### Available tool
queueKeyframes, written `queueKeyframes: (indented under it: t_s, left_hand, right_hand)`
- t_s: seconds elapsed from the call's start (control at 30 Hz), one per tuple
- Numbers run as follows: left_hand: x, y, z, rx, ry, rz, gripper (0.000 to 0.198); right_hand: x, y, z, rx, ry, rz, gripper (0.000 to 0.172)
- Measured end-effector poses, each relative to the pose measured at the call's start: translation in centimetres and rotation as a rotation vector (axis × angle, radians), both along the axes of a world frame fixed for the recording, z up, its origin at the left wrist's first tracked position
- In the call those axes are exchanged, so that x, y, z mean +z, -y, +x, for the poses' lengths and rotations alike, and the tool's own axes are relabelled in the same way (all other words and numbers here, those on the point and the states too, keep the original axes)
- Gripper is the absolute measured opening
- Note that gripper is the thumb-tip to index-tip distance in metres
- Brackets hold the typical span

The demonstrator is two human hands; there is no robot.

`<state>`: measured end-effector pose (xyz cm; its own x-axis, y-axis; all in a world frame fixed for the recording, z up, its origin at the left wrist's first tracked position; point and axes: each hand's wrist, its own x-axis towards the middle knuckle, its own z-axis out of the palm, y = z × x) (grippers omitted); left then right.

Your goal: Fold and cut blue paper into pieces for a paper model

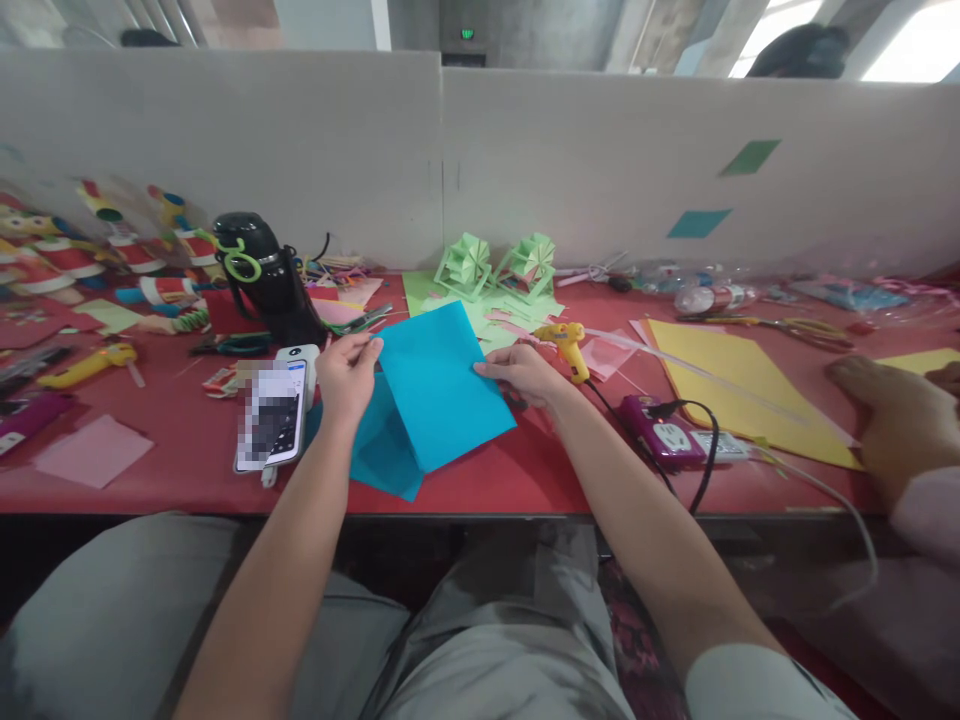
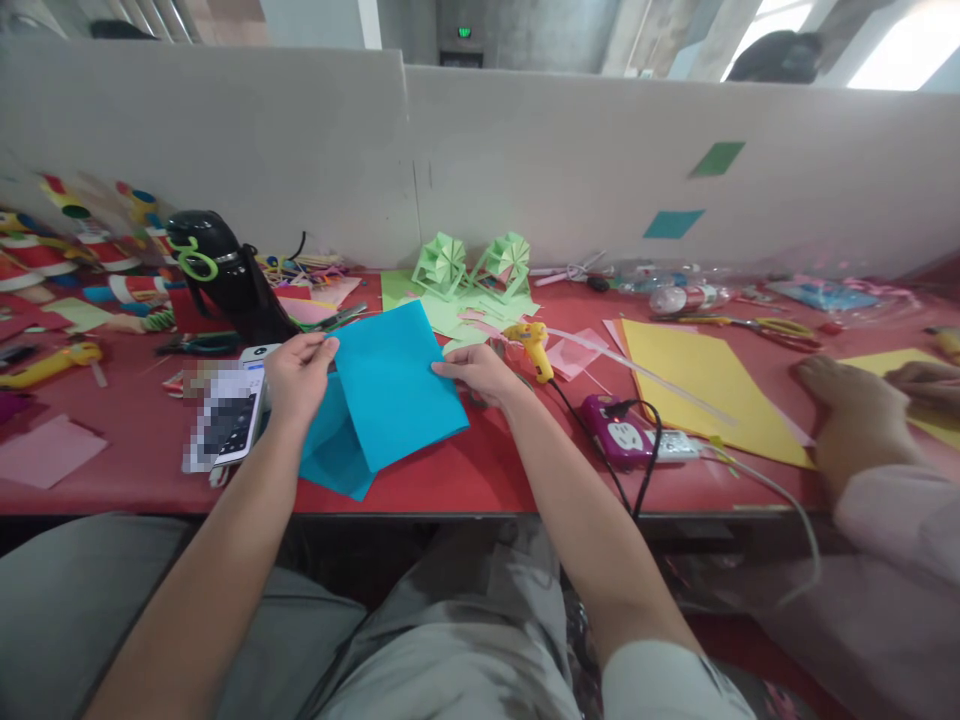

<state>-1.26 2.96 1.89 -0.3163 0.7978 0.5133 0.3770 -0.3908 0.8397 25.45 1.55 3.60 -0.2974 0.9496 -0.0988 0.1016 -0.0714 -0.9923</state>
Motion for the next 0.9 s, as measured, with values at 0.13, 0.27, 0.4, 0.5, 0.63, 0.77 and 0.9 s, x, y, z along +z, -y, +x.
queueKeyframes:
  t_s: [0.13, 0.27, 0.4, 0.5, 0.63, 0.77, 0.9]
  left_hand:
    - [0.01, -0.05, -0.08, 0.021, -0.001, 0.001, 0.029]
    - [-0.2, -0.27, -0.3, 0.039, 0.023, 0.031, 0.03]
    - [-0.17, -0.27, -0.31, 0.04, 0.028, 0.038, 0.03]
    - [-0.11, -0.19, -0.24, 0.058, 0.027, 0.028, 0.031]
    - [-0.24, -0.25, -0.27, 0.062, 0.045, 0.023, 0.032]
    - [-0.44, -0.45, -0.41, 0.069, 0.081, 0.046, 0.034]
    - [-0.66, -0.7, -0.76, 0.098, 0.075, 0.033, 0.033]
  right_hand:
    - [0.2, 0.11, -0.15, -0.055, 0.011, 0.001, 0.042]
    - [0.3, 0.23, -0.17, -0.011, -0.01, 0.012, 0.038]
    - [0.41, 0.23, -0.21, -0.109, -0.012, 0.072, 0.039]
    - [0.46, 0.22, -0.21, -0.102, -0.009, 0.086, 0.039]
    - [0.36, 0.19, 0.02, -0.047, -0.045, 0.079, 0.038]
    - [-0.03, -0.07, 0.34, -0.01, -0.008, 0.11, 0.041]
    - [-0.39, -0.43, 0.66, -0.022, 0.126, 0.186, 0.04]
